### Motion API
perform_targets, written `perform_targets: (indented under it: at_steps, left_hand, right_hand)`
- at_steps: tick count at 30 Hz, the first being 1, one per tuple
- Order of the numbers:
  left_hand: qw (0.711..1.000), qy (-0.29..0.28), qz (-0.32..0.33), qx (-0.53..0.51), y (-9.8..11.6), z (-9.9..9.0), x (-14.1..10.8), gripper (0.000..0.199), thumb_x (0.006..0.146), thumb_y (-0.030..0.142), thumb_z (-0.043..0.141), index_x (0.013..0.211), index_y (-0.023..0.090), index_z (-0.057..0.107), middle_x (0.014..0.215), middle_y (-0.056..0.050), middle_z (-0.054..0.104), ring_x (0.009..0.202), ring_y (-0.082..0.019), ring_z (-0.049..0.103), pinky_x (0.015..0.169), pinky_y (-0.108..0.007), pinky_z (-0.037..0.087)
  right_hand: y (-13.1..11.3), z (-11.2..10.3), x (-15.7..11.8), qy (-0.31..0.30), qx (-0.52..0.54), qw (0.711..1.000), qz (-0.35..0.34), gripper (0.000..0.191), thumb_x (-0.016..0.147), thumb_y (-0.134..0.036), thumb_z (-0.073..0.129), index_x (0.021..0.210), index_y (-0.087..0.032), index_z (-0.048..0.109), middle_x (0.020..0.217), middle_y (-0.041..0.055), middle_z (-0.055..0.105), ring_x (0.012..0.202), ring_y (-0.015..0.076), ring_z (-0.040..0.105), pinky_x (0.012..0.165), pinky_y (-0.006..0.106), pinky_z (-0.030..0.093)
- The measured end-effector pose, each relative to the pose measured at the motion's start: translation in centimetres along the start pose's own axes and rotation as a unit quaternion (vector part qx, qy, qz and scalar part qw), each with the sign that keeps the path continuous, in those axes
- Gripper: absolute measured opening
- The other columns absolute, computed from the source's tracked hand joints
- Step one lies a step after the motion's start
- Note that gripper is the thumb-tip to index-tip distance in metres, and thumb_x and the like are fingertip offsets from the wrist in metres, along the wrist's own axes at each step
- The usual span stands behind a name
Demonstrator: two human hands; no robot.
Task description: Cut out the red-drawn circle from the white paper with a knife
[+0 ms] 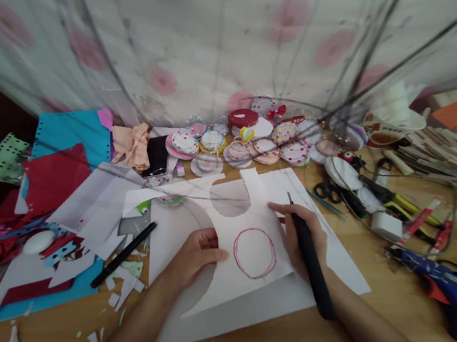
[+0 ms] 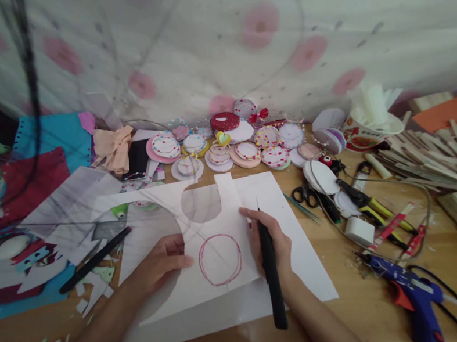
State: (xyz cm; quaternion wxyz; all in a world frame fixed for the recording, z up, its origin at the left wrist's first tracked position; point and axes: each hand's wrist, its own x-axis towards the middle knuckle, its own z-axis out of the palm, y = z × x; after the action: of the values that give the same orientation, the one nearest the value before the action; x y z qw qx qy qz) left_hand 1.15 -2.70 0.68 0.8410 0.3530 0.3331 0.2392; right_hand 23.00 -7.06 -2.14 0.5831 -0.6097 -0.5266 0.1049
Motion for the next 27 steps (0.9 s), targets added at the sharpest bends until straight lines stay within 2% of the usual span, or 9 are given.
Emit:
perform_targets:
  at_steps: [7,13,17,20,23,27]
  left_hand:
    - [1.0,-0.007,-0.002,0.014,0.2,0.1,0.0,0.035,0.059,0.016,0.073,0.094,0.011,0.07,0.082,-0.01,0.072,0.062,-0.016,0.063,0.061,-0.026,0.048]
    - [0.988,0.071,0.038,0.135,0.7,0.7,-0.3,0.021,0.068,0.026,0.072,0.081,0.012,0.065,0.076,-0.004,0.068,0.063,-0.013,0.058,0.058,-0.022,0.042]
    - [0.977,0.142,0.069,0.14,0.1,1.0,-0.1,0.025,0.069,0.032,0.071,0.083,0.013,0.063,0.073,-0.003,0.067,0.065,-0.013,0.057,0.055,-0.021,0.041]
    - [0.974,0.173,0.069,0.129,-0.5,1.5,0.1,0.029,0.065,0.033,0.073,0.084,0.013,0.062,0.074,-0.003,0.068,0.07,-0.017,0.06,0.061,-0.026,0.046]
    - [0.97,0.166,0.061,0.167,-1.2,2.0,0.2,0.024,0.065,0.032,0.073,0.077,0.013,0.062,0.07,-0.003,0.066,0.068,-0.018,0.06,0.061,-0.028,0.047]
    - [0.97,0.136,0.047,0.197,-2.1,2.1,0.5,0.022,0.068,0.032,0.07,0.075,0.014,0.061,0.065,-0.002,0.064,0.056,-0.015,0.057,0.051,-0.025,0.044]
  right_hand:
    - [-0.1,-0.3,-0.1,-0.013,-0.014,1.0,0.007,0.02,0.087,-0.024,0.052,0.105,-0.022,0.06,0.1,0.0043,0.07,0.078,0.0173,0.067,0.072,0.033,0.053]
    - [-0.5,-0.4,0.2,-0.06,-0.02,0.998,0.027,0.022,0.087,-0.025,0.052,0.108,-0.022,0.056,0.1,0.0051,0.07,0.08,0.0179,0.066,0.076,0.034,0.05]
    - [-0.7,-0.9,1.1,0.022,0.018,1.0,0.001,0.026,0.087,-0.028,0.05,0.113,-0.02,0.051,0.081,0.0027,0.069,0.085,0.0202,0.063,0.087,0.042,0.043]
    - [-1.1,-1.0,0.9,0.053,0.098,0.992,0.058,0.028,0.087,-0.033,0.047,0.112,-0.021,0.051,0.075,0.0003,0.059,0.073,0.0184,0.059,0.078,0.04,0.045]
    - [-1.7,-0.3,-0.6,-0.001,0.191,0.974,0.118,0.022,0.086,-0.035,0.047,0.103,-0.023,0.052,0.077,0.0003,0.053,0.064,0.0164,0.054,0.061,0.033,0.046]
    - [-2.8,0.7,-3.0,-0.114,0.213,0.959,0.149,0.015,0.087,-0.033,0.048,0.098,-0.023,0.05,0.072,-0.0001,0.052,0.062,0.0161,0.052,0.055,0.029,0.044]
